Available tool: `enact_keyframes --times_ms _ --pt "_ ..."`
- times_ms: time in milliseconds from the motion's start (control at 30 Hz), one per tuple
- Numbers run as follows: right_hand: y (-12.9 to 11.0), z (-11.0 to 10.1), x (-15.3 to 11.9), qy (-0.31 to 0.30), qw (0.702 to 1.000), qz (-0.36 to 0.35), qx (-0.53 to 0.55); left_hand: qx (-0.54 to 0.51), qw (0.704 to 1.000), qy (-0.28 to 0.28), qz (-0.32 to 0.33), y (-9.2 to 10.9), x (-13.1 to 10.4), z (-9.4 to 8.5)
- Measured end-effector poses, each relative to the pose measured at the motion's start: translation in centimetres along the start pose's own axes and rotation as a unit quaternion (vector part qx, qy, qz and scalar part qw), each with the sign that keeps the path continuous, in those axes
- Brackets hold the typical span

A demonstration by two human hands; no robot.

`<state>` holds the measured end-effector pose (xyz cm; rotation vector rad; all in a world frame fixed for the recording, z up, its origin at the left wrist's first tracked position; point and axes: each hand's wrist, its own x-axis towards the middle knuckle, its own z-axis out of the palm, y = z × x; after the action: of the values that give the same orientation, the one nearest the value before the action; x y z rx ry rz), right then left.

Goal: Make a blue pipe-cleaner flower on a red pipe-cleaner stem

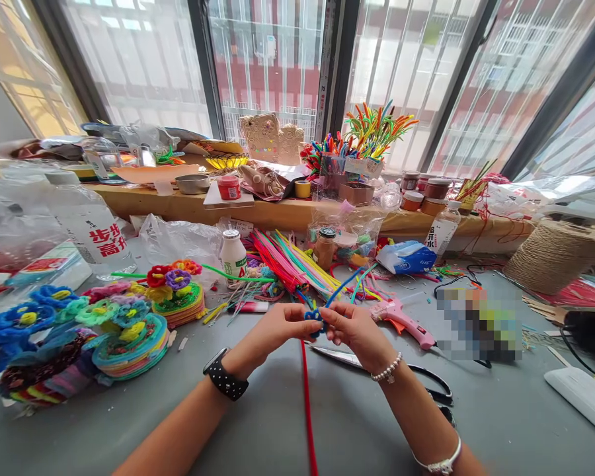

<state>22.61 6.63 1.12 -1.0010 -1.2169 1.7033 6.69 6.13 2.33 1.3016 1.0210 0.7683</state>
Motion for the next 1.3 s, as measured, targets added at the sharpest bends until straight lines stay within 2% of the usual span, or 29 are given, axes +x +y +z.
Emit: enact_keyframes --times_ms 100,233,333,467,567,700,900,1000,1100,1167,1300 --pt "-0.5 -0.5 -0.1 -0.02 0.999 -0.008 0.035 -0.1 0.994 0.015 -0.041 0.0 0.0 0.2" --pt "-0.9 -1.1 -0.3 -0.026 0.998 -0.037 0.053 -0.167 0.984 0.002 -0.063 -0.2 0.0 0.3" --pt "-0.6 -1.0 -0.2 -0.032 0.994 -0.065 0.081 -0.176 0.982 -0.012 -0.063 -0.4 0.0 0.3" --pt "0.1 -0.7 0.1 -0.039 0.991 -0.086 0.094 -0.154 0.987 0.0 -0.042 -0.5 0.0 0.3" --pt "0.3 -0.4 0.3 -0.019 0.991 -0.101 0.089 -0.133 0.99 -0.002 -0.045 -0.3 -0.1 0.5" --pt "0.3 -0.1 0.4 0.017 0.989 -0.138 0.05 -0.138 0.99 0.01 -0.042 -0.1 -0.3 0.6" --pt "0.2 -0.3 0.2 0.053 0.975 -0.201 -0.08 -0.149 0.988 0.006 -0.036 -0.1 -0.1 0.3" --pt "0.1 -0.5 0.0 0.063 0.955 -0.239 -0.161 -0.151 0.988 0.02 -0.037 -0.1 0.0 0.2" --pt "0.0 -0.4 -0.3 0.084 0.92 -0.294 -0.244 -0.148 0.988 0.037 -0.03 -0.1 0.1 0.2" --pt "-0.1 -0.4 -0.4 0.09 0.886 -0.336 -0.308 -0.147 0.988 0.049 -0.025 -0.1 0.1 0.2" --pt "0.1 -0.4 -0.4 0.084 0.798 -0.4 -0.443 -0.147 0.986 0.068 -0.03 -0.2 0.2 0.3"
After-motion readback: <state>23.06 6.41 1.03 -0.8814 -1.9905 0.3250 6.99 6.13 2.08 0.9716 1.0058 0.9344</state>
